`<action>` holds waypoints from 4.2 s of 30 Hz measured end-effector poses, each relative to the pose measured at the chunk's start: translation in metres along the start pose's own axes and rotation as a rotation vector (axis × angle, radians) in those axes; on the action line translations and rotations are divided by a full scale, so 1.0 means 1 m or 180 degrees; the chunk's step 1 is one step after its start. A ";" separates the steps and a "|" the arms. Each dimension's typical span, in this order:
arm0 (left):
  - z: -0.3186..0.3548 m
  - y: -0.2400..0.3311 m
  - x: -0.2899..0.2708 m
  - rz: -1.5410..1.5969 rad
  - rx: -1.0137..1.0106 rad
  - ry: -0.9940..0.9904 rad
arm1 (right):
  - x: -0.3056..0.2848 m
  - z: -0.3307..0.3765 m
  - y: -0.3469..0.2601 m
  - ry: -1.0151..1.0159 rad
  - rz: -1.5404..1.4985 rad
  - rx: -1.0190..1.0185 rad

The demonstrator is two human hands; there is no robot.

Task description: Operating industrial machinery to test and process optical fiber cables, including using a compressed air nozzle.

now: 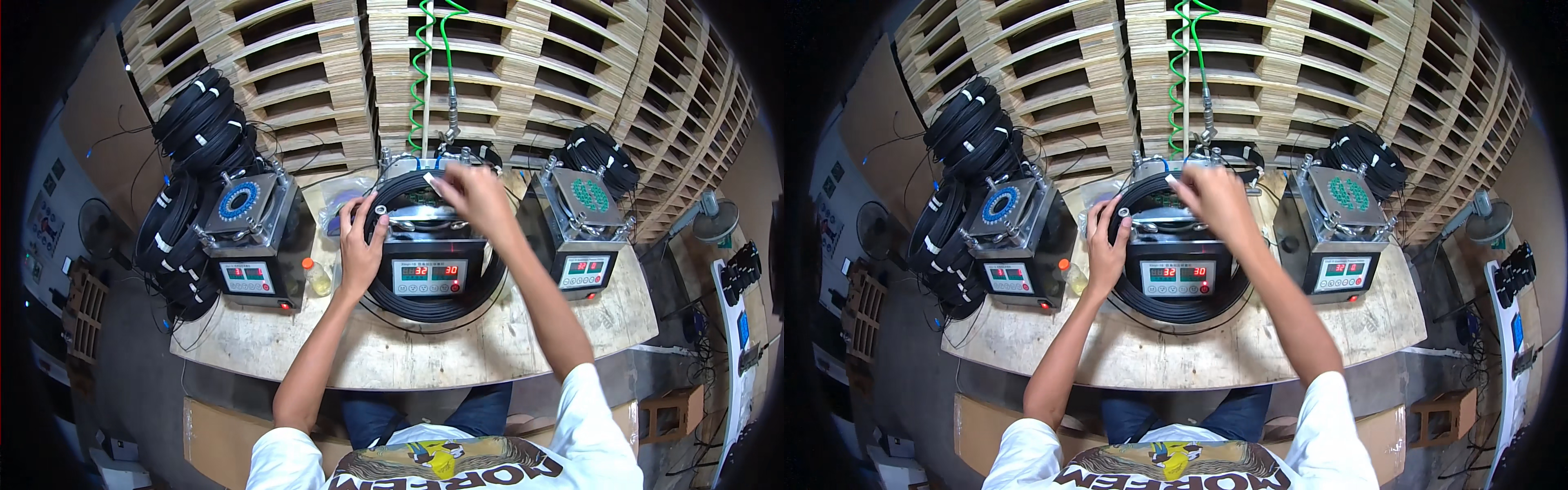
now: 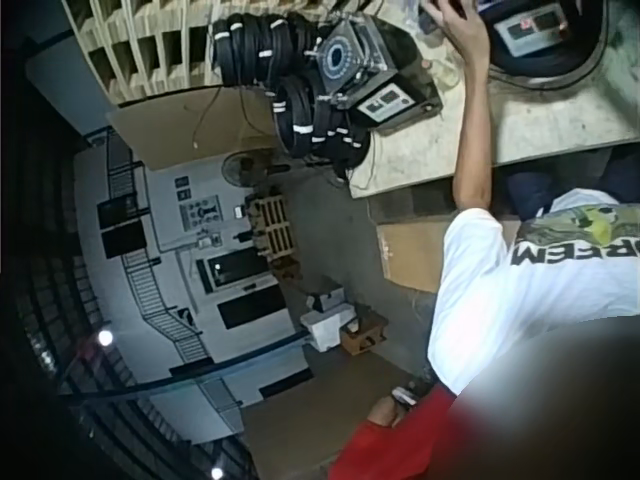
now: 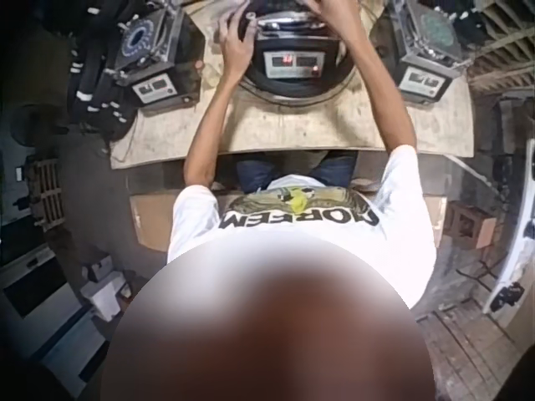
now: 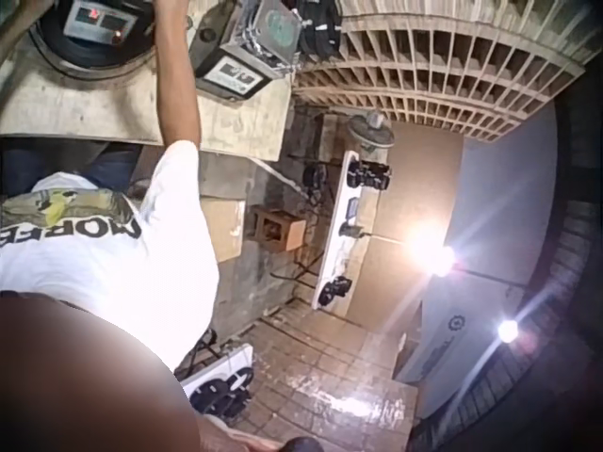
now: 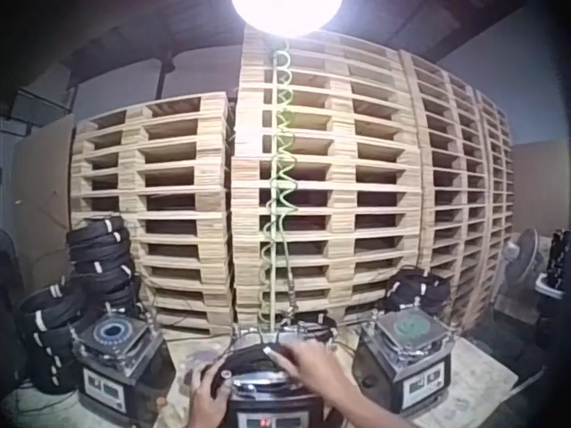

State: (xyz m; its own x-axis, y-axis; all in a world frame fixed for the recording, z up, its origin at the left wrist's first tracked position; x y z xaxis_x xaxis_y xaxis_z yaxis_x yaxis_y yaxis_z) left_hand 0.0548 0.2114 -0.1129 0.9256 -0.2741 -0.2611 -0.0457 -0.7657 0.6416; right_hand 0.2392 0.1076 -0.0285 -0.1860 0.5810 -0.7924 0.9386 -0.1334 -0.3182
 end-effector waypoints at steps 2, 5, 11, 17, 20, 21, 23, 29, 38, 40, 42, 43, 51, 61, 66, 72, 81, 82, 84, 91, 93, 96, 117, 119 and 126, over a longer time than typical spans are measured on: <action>-0.002 0.000 -0.002 -0.0013 -0.0005 -0.0007 | -0.009 -0.047 0.001 0.0382 0.0154 -0.0797; -0.005 0.003 0.008 0.0048 -0.0004 -0.0085 | 0.029 -0.112 0.048 -0.0403 0.0682 -0.1240; -0.001 -0.001 0.000 0.0059 -0.0166 -0.0178 | 0.108 -0.122 0.062 -0.3175 0.1184 -0.0306; -0.028 0.003 -0.005 0.0218 -0.0106 -0.0291 | 0.111 -0.124 0.067 -0.3449 0.1560 -0.0407; -0.067 0.004 -0.002 -0.0288 0.0313 -0.0609 | 0.085 -0.126 0.064 -0.3326 0.0930 -0.0185; -0.087 0.008 0.004 -0.0261 0.0328 -0.0623 | 0.079 -0.125 0.074 -0.3319 0.0939 -0.0152; -0.123 0.020 0.027 -0.0202 0.0357 -0.1328 | 0.065 -0.127 0.084 -0.3025 0.0531 -0.0111; -0.165 -0.018 0.122 -0.1138 0.0372 -0.3463 | 0.055 -0.100 0.080 -0.2695 -0.0272 -0.0183; -0.155 -0.020 0.158 -0.2230 0.1013 -0.4515 | 0.058 -0.087 0.088 -0.2288 -0.0050 -0.0438; -0.155 -0.031 0.154 -0.2022 0.1246 -0.4718 | 0.061 -0.088 0.080 -0.2285 -0.0062 -0.0452; -0.166 -0.019 0.145 -0.1423 0.0870 -0.4506 | 0.059 -0.087 0.089 -0.2271 -0.0117 -0.0379; -0.172 -0.010 0.137 -0.0855 0.0471 -0.4254 | 0.058 -0.086 0.094 -0.2259 -0.0175 -0.0339; -0.134 -0.065 0.076 0.1176 -0.1008 -0.2922 | 0.051 -0.080 0.096 -0.1986 -0.0573 -0.0144; -0.087 -0.016 0.020 0.3876 -0.1055 -0.1422 | 0.054 -0.062 0.124 -0.1699 -0.1146 0.0174; -0.083 -0.006 0.005 0.3888 -0.1084 -0.1301 | 0.046 -0.055 0.115 -0.1414 -0.1551 0.0197; -0.083 -0.038 -0.009 0.2754 -0.1788 -0.1213 | 0.010 -0.034 0.140 -0.0400 -0.3356 0.0746; -0.146 -0.080 -0.055 0.0789 -0.1494 -0.1097 | -0.113 -0.036 0.164 0.0030 -0.2163 0.0856; -0.162 -0.085 -0.062 0.0439 -0.1237 -0.0912 | -0.120 -0.049 0.176 0.0278 -0.1706 0.0620; -0.187 -0.096 -0.071 0.0062 -0.0832 -0.0606 | -0.127 -0.073 0.184 0.0673 -0.1039 0.0088; -0.184 -0.078 -0.013 0.1049 -0.1457 -0.1215 | -0.134 -0.096 0.224 0.0898 -0.0339 0.0220; -0.172 -0.079 -0.021 0.0377 -0.1264 -0.1408 | -0.093 -0.099 0.170 0.0596 -0.0017 -0.0135; -0.162 -0.071 0.002 0.0057 -0.0692 -0.1391 | -0.052 -0.079 0.145 0.0230 -0.0179 -0.0348; -0.103 -0.009 0.069 -0.1457 -0.0428 -0.2762 | 0.020 -0.010 0.075 -0.1220 0.0532 -0.0151; -0.100 -0.008 0.065 -0.2026 -0.0387 -0.2515 | 0.022 -0.007 0.070 -0.1137 0.0897 0.0156; -0.092 -0.001 0.063 -0.1119 -0.0042 -0.2017 | 0.020 -0.002 0.062 -0.0531 0.1052 0.0489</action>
State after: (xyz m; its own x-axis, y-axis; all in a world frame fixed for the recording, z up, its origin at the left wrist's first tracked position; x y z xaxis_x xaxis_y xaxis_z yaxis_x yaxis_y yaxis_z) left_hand 0.1479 0.2483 -0.0630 0.4889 -0.3006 -0.8189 0.2228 -0.8646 0.4504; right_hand 0.2940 0.1123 -0.0626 0.0621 0.3501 -0.9347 0.9037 -0.4173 -0.0963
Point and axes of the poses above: each hand's wrist, its own z-axis away from the middle knuckle, its own x-axis out of the palm, y = z × x, the point moved 7 cm from there along -z, towards the middle knuckle, and after that the axes turned 9 degrees about z, right-handed, at the moved point
